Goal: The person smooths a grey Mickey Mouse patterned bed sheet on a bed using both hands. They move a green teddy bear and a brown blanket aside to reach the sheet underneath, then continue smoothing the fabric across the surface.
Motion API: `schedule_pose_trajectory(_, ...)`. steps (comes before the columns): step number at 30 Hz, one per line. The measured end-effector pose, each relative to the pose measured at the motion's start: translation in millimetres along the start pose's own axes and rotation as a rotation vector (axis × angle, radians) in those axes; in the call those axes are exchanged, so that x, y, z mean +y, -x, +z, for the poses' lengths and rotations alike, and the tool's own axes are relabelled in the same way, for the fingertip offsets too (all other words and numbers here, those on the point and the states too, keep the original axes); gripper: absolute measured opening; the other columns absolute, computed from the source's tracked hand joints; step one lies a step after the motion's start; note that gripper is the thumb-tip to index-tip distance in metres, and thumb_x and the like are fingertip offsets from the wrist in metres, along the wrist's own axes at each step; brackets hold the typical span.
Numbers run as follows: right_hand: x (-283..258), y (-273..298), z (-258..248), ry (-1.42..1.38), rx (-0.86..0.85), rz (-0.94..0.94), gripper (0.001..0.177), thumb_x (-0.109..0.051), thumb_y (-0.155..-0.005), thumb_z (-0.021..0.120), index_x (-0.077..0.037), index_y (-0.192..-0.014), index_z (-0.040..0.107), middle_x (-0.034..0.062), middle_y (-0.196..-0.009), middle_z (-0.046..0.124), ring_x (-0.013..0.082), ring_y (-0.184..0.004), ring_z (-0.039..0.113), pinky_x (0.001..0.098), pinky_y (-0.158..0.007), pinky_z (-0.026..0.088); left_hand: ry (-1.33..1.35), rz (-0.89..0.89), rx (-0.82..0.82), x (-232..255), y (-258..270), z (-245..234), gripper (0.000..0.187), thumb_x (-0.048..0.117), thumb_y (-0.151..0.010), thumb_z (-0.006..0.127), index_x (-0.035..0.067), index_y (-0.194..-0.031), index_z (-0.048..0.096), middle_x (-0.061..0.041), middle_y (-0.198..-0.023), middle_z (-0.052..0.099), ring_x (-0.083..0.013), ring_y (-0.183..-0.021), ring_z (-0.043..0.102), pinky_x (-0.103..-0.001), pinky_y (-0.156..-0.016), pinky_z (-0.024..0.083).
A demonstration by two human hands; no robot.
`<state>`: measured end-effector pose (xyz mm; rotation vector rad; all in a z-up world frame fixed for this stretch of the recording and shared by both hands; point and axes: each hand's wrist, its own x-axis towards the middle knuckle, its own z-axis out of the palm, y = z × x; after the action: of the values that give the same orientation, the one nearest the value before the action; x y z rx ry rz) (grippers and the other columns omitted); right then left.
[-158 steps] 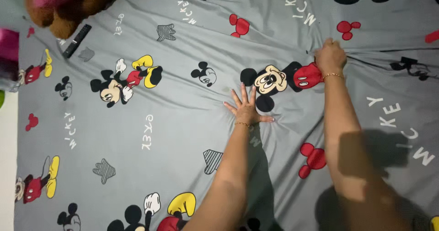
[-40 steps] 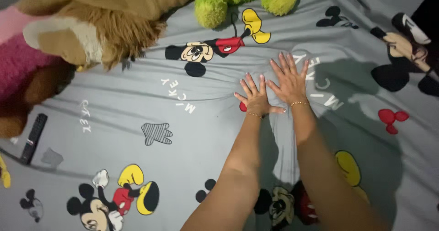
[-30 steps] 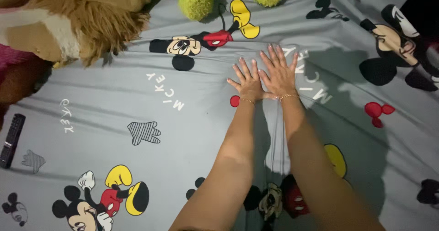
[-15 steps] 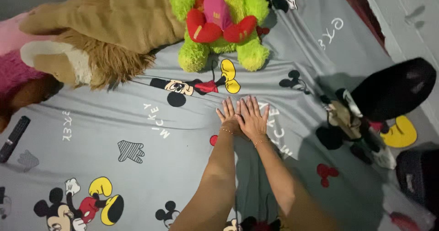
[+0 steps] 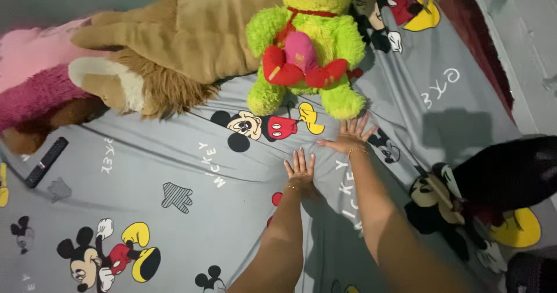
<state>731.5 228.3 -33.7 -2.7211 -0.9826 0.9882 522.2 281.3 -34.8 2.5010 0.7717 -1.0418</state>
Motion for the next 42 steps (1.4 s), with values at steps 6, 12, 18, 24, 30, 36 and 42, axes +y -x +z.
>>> schedule_pose_trajectory(6, -8.7, 0.2, -5.5, 0.12, -0.088, 0.084, 0.145, -0.097, -0.061, 0.058, -0.013, -0.165, 0.003, 0.0193, -0.171, -0.007, 0.0484, -0.149, -0.029, 0.0782, -0.106, -0.019, -0.034, 0.059, 0.199, -15.8, -46.7, 54.8, 0.121, 0.038, -0.084, 0.079, 0.011, -0.162, -0.009, -0.033, -0.164, -0.022, -0.0546, -0.151, -0.018, -0.086, -0.108, -0.003)
schedule_pose_trajectory(12, -9.7, -0.2, -3.0, 0.115, -0.053, 0.077, 0.145, -0.098, -0.061, 0.057, -0.012, -0.164, 0.001, 0.0192, -0.171, -0.009, 0.0503, -0.148, -0.03, 0.0775, -0.105, -0.019, -0.058, 0.064, 0.215, -17.2, -49.6, 63.4, 0.113, 0.034, -0.087, 0.074, 0.013, -0.163, -0.007, -0.031, -0.165, -0.02, -0.0525, -0.152, -0.016, -0.084, -0.108, -0.003)
schedule_pose_trajectory(18, -8.0, -4.5, -1.2, 0.098, -0.072, 0.073, 0.146, -0.1, -0.06, 0.055, -0.013, -0.164, 0.001, 0.0199, -0.17, -0.01, 0.049, -0.148, -0.031, 0.0773, -0.106, -0.019, 0.005, 0.048, 0.176, -8.2, -35.1, 24.0, 0.103, 0.032, -0.091, 0.066, 0.017, -0.164, -0.004, -0.028, -0.167, -0.019, -0.0491, -0.155, -0.014, -0.082, -0.111, -0.003)
schedule_pose_trajectory(24, -8.8, -4.7, -4.3, 0.089, -0.11, 0.099, 0.146, -0.1, -0.06, 0.055, -0.011, -0.164, 0.004, 0.0179, -0.171, -0.01, 0.048, -0.149, -0.031, 0.0765, -0.107, -0.02, 0.083, 0.013, 0.025, -7.6, -15.6, 16.5, 0.092, 0.029, -0.095, 0.058, 0.021, -0.165, -0.002, -0.024, -0.169, -0.017, -0.0456, -0.157, -0.012, -0.08, -0.113, -0.004)
schedule_pose_trajectory(30, 5.6, -17.6, 15.2, 0.082, -0.092, 0.088, 0.146, -0.1, -0.059, 0.055, -0.012, -0.163, 0.004, 0.0185, -0.17, -0.012, 0.0457, -0.149, -0.03, 0.076, -0.107, -0.02, 0.051, 0.079, 0.501, -10.7, -43.3, 61.6, 0.078, 0.028, -0.103, 0.052, 0.022, -0.166, 0.008, -0.027, -0.17, -0.01, -0.0465, -0.157, -0.005, -0.083, -0.111, -0.001)
schedule_pose_trajectory(36, 10.6, -34.9, 30.3, 0.051, -0.096, 0.125, 0.15, -0.099, -0.059, 0.059, -0.01, -0.163, 0.0, 0.0211, -0.168, -0.013, 0.0483, -0.149, -0.028, 0.0772, -0.105, -0.018, 0.076, 0.105, 0.429, -7.9, -45.1, 62.6, 0.07, 0.025, -0.102, 0.045, 0.022, -0.165, 0.012, -0.024, -0.171, -0.005, -0.0467, -0.157, -0.003, -0.084, -0.108, 0.001)
schedule_pose_trajectory(42, 7.8, -29.3, 24.1, -0.013, -0.014, 0.061, 0.151, -0.098, -0.054, 0.061, -0.013, -0.163, 0.002, 0.0209, -0.168, -0.008, 0.0468, -0.151, -0.018, 0.0717, -0.113, -0.017, 0.11, 0.145, 0.413, -9.0, -33.5, 47.0, 0.071, 0.023, -0.102, 0.042, 0.024, -0.166, 0.013, -0.024, -0.173, -0.004, -0.0464, -0.157, 0.0, -0.082, -0.108, 0.001)
